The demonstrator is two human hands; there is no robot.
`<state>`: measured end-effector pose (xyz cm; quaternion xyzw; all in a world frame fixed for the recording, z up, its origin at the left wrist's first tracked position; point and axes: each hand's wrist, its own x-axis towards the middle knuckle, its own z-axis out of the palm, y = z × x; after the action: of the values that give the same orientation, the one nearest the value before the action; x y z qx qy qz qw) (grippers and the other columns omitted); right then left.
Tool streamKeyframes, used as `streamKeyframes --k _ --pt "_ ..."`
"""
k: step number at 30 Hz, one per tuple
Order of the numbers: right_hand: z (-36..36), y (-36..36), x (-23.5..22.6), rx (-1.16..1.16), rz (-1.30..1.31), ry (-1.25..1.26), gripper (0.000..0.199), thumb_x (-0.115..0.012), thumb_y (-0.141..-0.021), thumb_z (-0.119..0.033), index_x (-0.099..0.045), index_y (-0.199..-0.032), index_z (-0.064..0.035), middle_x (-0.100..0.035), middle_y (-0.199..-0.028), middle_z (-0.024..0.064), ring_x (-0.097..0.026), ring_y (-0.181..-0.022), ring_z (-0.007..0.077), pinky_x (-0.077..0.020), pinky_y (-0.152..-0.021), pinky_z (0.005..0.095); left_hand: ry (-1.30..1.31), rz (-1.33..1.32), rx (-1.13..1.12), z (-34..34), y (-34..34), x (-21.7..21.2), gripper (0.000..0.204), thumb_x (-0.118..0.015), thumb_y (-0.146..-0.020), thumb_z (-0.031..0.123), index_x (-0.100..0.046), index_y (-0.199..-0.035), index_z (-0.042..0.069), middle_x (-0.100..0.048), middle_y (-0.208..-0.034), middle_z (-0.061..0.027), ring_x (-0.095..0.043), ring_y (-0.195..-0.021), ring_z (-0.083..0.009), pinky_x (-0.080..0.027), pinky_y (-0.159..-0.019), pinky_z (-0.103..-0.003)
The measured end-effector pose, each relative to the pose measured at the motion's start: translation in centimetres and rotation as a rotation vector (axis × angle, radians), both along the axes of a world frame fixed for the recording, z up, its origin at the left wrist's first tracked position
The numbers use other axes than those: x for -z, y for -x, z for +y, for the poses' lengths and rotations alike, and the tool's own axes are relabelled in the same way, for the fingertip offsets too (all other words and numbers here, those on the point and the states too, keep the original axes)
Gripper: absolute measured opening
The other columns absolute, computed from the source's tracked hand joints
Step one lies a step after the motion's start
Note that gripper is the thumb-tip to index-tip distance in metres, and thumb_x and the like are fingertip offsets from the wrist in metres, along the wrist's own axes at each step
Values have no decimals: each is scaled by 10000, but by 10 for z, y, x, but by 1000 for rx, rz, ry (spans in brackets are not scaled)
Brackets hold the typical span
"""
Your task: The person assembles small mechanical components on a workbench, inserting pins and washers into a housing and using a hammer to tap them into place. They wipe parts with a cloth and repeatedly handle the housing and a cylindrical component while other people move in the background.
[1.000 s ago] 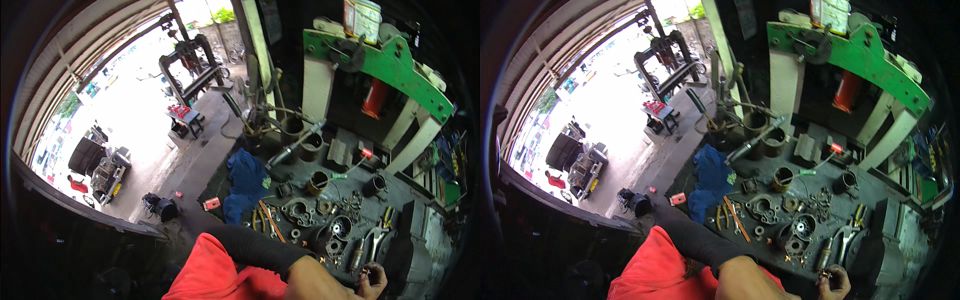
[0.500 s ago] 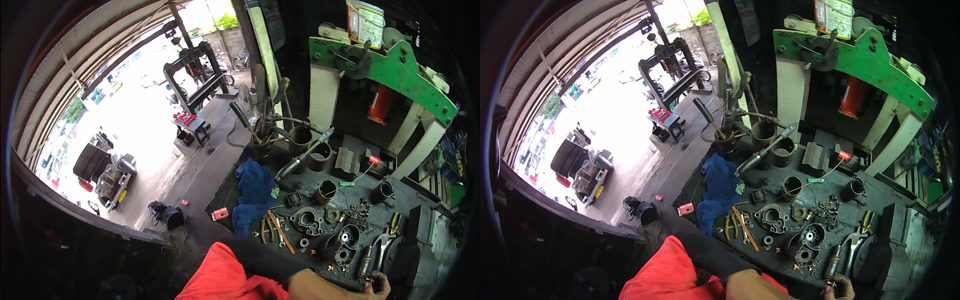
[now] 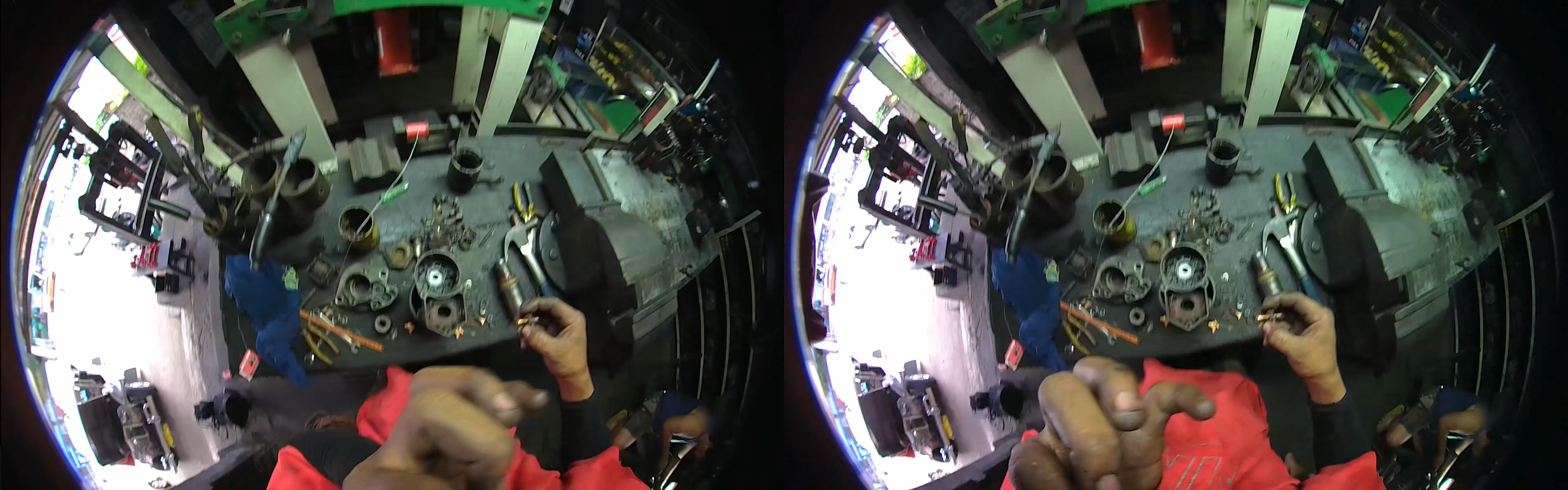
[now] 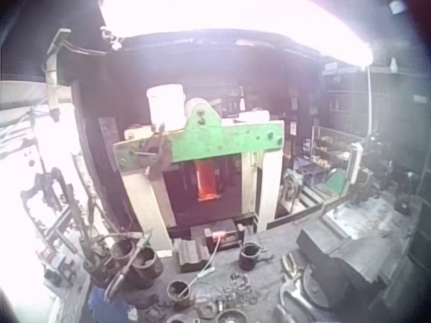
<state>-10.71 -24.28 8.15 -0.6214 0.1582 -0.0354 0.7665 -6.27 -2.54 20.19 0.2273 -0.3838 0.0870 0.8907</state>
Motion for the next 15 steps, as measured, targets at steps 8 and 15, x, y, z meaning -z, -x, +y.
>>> streamKeyframes --k 8,15 --pt "2 10 1 75 -23 79 305 -791 -897 14 -689 -1181 53 -732 -1018 109 -693 -802 123 -593 -685 262 83 170 -143 -33 -2 -20 432 -824 -874 547 -617 -796 177 -519 -1066 -89 -536 -983 -244 -425 -995 -506" --pt "-6 16 -1 94 -42 137 298 -792 -888 0 -698 -1166 55 -731 -982 86 -667 -752 110 -563 -677 262 -534 305 8 20 3 -10 376 -758 -952 473 -608 -902 132 -577 -1091 -123 -517 -1157 -283 -483 -1085 -558"
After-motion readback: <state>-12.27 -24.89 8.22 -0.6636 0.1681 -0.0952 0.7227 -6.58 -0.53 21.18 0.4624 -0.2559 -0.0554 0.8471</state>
